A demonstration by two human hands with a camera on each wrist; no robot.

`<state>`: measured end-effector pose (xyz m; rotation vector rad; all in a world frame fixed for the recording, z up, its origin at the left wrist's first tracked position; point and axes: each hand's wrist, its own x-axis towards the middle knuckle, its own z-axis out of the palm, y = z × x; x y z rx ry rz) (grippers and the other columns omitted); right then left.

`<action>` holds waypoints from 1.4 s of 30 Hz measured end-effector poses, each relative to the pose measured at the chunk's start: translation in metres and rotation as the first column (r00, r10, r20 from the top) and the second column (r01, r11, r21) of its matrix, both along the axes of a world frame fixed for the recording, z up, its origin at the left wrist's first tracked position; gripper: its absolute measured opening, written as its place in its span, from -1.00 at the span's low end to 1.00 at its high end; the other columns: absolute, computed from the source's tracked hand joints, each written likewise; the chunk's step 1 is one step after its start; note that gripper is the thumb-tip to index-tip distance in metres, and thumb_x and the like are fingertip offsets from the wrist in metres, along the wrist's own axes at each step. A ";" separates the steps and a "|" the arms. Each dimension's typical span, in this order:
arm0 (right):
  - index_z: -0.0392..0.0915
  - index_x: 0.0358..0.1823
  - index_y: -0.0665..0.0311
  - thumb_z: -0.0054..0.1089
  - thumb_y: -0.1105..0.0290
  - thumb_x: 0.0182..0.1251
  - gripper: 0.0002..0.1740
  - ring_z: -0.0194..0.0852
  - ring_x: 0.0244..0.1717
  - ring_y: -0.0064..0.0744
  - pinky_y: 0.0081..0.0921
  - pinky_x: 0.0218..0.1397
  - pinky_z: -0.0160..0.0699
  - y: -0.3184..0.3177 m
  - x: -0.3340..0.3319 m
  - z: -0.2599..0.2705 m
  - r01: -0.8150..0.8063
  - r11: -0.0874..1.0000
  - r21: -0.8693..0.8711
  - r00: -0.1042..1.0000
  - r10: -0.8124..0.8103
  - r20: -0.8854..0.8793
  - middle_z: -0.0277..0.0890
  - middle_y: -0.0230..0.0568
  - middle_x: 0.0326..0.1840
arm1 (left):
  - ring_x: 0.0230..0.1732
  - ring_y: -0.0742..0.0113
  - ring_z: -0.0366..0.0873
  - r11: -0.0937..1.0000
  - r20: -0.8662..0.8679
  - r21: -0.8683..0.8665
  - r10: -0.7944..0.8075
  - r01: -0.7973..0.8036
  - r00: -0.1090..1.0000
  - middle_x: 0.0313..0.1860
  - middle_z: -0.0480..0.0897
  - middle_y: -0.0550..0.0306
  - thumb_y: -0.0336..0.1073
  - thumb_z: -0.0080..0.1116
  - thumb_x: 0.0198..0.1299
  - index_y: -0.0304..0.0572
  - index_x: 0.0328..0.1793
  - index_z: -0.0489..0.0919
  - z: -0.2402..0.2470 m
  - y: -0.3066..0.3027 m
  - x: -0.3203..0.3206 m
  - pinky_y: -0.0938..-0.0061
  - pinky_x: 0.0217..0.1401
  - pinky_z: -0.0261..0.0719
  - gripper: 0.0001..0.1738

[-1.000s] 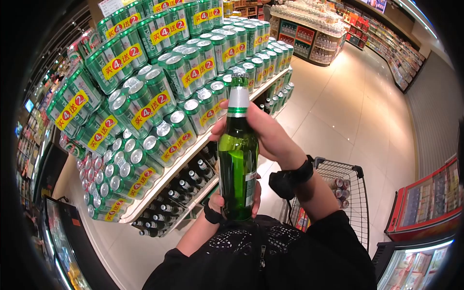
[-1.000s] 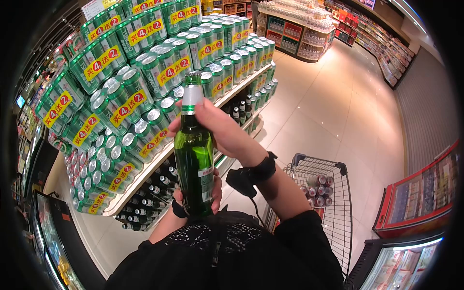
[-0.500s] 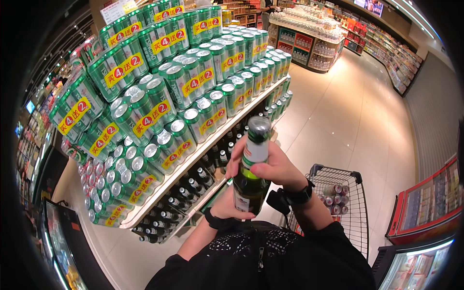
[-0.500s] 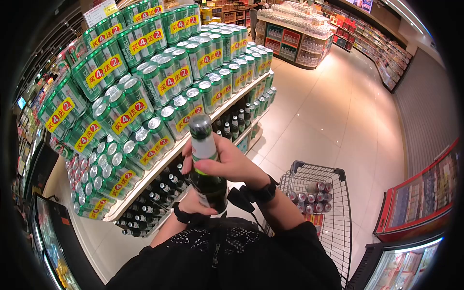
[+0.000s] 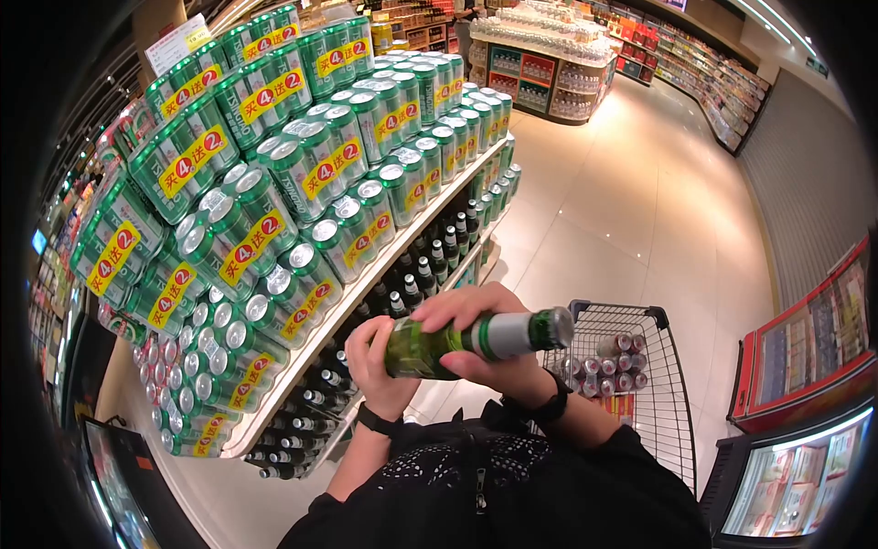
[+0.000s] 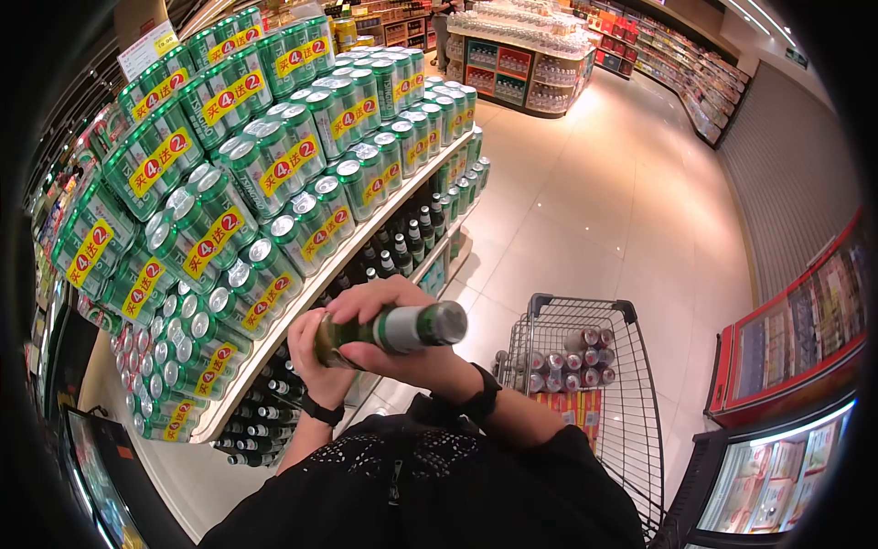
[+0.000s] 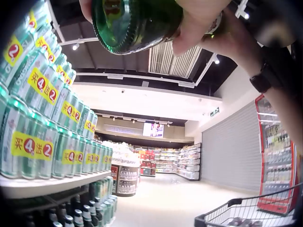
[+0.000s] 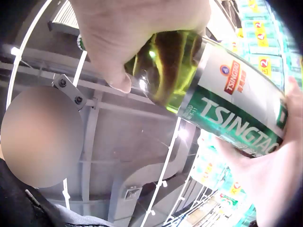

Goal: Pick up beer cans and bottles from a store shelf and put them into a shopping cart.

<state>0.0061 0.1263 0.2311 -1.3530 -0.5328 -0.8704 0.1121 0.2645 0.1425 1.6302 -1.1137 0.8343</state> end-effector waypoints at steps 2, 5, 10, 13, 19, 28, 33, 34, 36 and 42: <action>0.35 -0.13 0.23 0.38 0.56 0.22 -0.66 0.63 0.03 -0.17 -0.16 0.20 0.55 -0.005 0.005 -0.009 -0.002 1.000 0.023 0.992 -0.001 0.123 0.63 -0.11 -0.13 | 0.02 -0.02 0.58 0.998 0.067 0.049 0.035 -0.039 0.997 0.06 0.59 -0.03 -0.37 0.52 -0.23 -0.06 0.30 0.44 0.008 0.005 -0.002 0.12 0.11 0.46 -0.17; 0.31 -0.17 0.20 0.28 0.49 0.31 -0.74 0.62 -0.02 -0.14 -0.06 0.26 0.49 -0.013 0.005 -0.016 -0.077 0.976 0.203 0.990 0.050 0.134 0.60 -0.11 -0.21 | 0.00 -0.06 0.58 0.980 0.146 0.174 0.072 -0.097 0.987 0.03 0.61 -0.06 -0.25 0.59 -0.29 -0.08 0.29 0.47 0.030 0.014 -0.008 0.12 0.12 0.47 -0.12; 0.27 -0.24 0.16 0.14 0.39 0.26 -0.80 0.50 -0.09 -0.24 -0.02 0.35 0.42 -0.033 0.000 -0.008 -0.159 0.881 0.445 0.987 0.127 0.102 0.46 -0.24 -0.32 | 0.07 -0.02 0.58 0.959 -0.017 0.153 -0.238 0.238 0.971 0.14 0.58 -0.02 -0.07 0.66 -0.22 -0.14 0.29 0.51 0.051 0.021 -0.008 0.14 0.13 0.48 -0.11; 0.27 -0.23 0.16 0.09 0.37 0.25 -0.82 0.47 -0.11 -0.30 -0.04 0.31 0.44 -0.046 -0.004 -0.007 -0.214 0.875 0.434 0.976 0.174 0.131 0.41 -0.29 -0.35 | 0.14 -0.02 0.58 0.851 -0.286 0.045 -0.490 0.523 0.823 0.18 0.58 -0.11 -0.03 0.66 -0.18 -0.26 0.38 0.43 0.048 0.027 -0.001 0.16 0.29 0.46 -0.01; 0.31 -0.26 0.14 0.20 0.33 0.22 -0.79 0.55 -0.27 -0.30 -0.08 0.15 0.50 -0.055 -0.011 0.006 -0.239 0.913 0.329 0.971 0.217 0.105 0.45 -0.34 -0.46 | 0.25 0.15 0.57 0.648 -0.680 0.000 -0.558 0.762 0.475 0.26 0.59 -0.04 -0.07 0.64 -0.17 -0.26 0.46 0.40 0.042 0.026 -0.002 0.33 0.36 0.43 0.03; 0.33 -0.30 0.17 0.21 0.32 0.24 -0.79 0.57 -0.31 -0.22 -0.10 0.12 0.54 -0.054 -0.017 0.009 -0.193 0.946 0.260 0.981 0.185 0.054 0.49 -0.26 -0.49 | 0.21 0.20 0.58 0.639 -0.741 0.060 -0.486 0.767 0.463 0.20 0.61 0.00 -0.21 0.58 -0.18 -0.16 0.43 0.44 0.048 0.020 -0.015 0.39 0.31 0.46 -0.06; 0.37 -0.38 0.21 0.27 0.18 0.32 -0.68 0.64 -0.39 -0.13 -0.11 0.04 0.62 -0.039 -0.028 0.015 -0.062 0.995 0.080 0.993 0.070 -0.095 0.56 -0.11 -0.54 | 0.19 0.02 0.59 0.634 -0.716 0.143 -0.463 0.760 0.522 0.18 0.60 -0.04 -0.21 0.61 -0.25 -0.16 0.42 0.42 0.027 0.015 -0.014 0.28 0.30 0.51 -0.01; 0.37 -0.40 0.21 0.28 0.14 0.32 -0.65 0.64 -0.41 -0.13 -0.12 0.01 0.63 -0.039 -0.030 0.013 -0.062 0.996 0.064 0.990 0.069 -0.123 0.55 -0.11 -0.55 | 0.19 0.01 0.59 0.637 -0.699 0.127 -0.486 0.761 0.524 0.18 0.60 -0.05 -0.21 0.63 -0.27 -0.17 0.41 0.42 0.016 0.014 -0.014 0.28 0.30 0.51 0.00; 0.38 -0.44 0.22 0.31 0.08 0.33 -0.59 0.64 -0.46 -0.13 -0.13 -0.06 0.66 -0.037 -0.034 0.009 -0.064 0.998 0.027 0.982 0.067 -0.177 0.55 -0.10 -0.59 | 0.19 0.01 0.59 0.637 -0.717 0.145 -0.459 0.757 0.524 0.17 0.60 -0.05 -0.21 0.65 -0.30 -0.18 0.39 0.42 -0.003 0.015 -0.012 0.27 0.30 0.51 0.01; 0.55 -0.31 0.35 0.48 0.10 0.20 -0.57 0.65 -0.17 -0.17 -0.26 0.10 0.57 -0.025 -0.017 -0.009 -0.161 0.987 0.015 0.865 0.148 -0.480 0.64 -0.10 -0.27 | 0.13 0.23 0.60 0.578 -0.844 0.079 -0.394 0.812 0.363 0.12 0.63 0.07 -0.28 0.67 -0.38 -0.22 0.35 0.46 -0.051 0.031 0.009 0.35 0.27 0.51 0.00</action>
